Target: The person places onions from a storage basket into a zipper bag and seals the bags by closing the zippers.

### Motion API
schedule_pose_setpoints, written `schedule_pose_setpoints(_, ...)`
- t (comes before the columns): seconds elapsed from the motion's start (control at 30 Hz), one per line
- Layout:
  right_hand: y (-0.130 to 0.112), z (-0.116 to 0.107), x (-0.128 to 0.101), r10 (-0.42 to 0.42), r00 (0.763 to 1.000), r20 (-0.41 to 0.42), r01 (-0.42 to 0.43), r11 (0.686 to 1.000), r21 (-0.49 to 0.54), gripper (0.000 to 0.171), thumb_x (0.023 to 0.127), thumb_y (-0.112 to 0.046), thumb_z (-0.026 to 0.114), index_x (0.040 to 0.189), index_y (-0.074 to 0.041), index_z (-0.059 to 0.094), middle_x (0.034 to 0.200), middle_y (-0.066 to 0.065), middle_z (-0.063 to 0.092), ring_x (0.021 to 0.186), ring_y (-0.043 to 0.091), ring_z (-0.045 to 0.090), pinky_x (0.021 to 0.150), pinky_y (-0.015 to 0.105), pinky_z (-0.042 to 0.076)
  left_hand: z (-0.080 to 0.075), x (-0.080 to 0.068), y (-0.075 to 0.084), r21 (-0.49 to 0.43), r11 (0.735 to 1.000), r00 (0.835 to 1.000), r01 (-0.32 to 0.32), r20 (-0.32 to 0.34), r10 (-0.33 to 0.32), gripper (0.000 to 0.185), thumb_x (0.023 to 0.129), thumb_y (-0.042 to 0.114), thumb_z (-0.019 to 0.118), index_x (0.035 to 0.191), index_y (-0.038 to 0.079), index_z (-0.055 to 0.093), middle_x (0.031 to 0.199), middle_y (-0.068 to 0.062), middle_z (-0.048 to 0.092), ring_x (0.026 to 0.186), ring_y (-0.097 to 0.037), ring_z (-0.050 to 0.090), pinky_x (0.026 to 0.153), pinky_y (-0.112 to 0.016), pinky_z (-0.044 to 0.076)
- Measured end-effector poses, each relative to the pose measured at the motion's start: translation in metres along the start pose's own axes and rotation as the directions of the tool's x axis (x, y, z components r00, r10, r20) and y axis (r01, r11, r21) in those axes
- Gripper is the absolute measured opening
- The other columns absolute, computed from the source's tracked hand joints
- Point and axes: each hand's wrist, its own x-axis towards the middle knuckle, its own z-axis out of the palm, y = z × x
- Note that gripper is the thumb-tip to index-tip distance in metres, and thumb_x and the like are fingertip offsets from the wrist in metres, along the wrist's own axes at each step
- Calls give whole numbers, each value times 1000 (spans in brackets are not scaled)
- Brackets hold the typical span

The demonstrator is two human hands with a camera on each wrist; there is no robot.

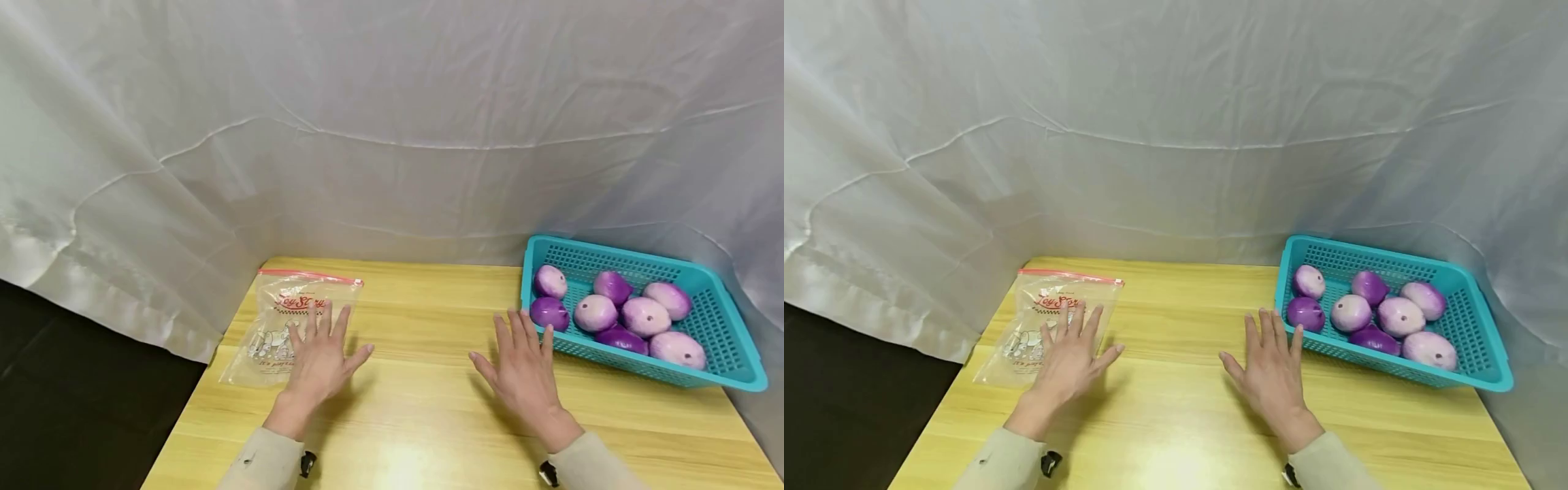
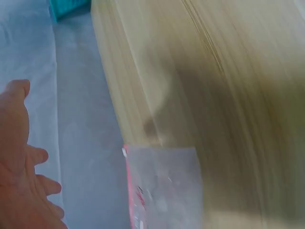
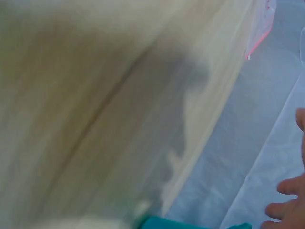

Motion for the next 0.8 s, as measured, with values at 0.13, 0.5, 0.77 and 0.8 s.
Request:
schedule_pose_setpoints(0.13, -6, 8, 0, -121, 983, -135, 129, 990, 52, 79, 103, -61, 50, 146, 5, 51, 152, 32, 47, 145, 52, 39, 118, 72, 27, 1, 4, -13, -44, 996, 997, 73, -17, -73, 90, 100, 68, 52, 168, 15, 26, 174, -22, 12, 161, -48, -6, 116, -82, -1)
schedule_pose_setpoints(0.5, -34, 37, 7, -50, 997, 61, 34, 971, 235, 74, 95, -32, 75, 152, 4, 45, 157, 31, 41, 142, 52, 43, 111, 67, 42, 18, 28, -49, -64, 945, 947, 321, 55, -318, 89, 107, 60, 44, 168, 3, 13, 170, -36, 8, 154, -65, 2, 111, -88, 5)
schedule_pose_setpoints(0.77, -41, 50, 7, 59, 961, 269, -141, 945, 296, 78, 101, -35, 68, 159, 4, 34, 165, 31, 31, 150, 52, 34, 117, 65, 37, 38, 34, -56, -4, 941, 913, 337, 246, -326, 94, 105, 69, 35, 169, 7, 6, 169, -36, 1, 152, -67, -2, 109, -88, 0)
schedule_pose_setpoints(0.8, -41, 51, 7, 64, 958, 279, -151, 942, 301, 78, 101, -36, 68, 159, 4, 34, 165, 31, 30, 151, 52, 33, 117, 65, 37, 40, 34, -55, -9, 944, 912, 330, 260, -316, 94, 104, 70, 34, 169, 9, 6, 170, -35, 0, 152, -66, -3, 109, -87, -2)
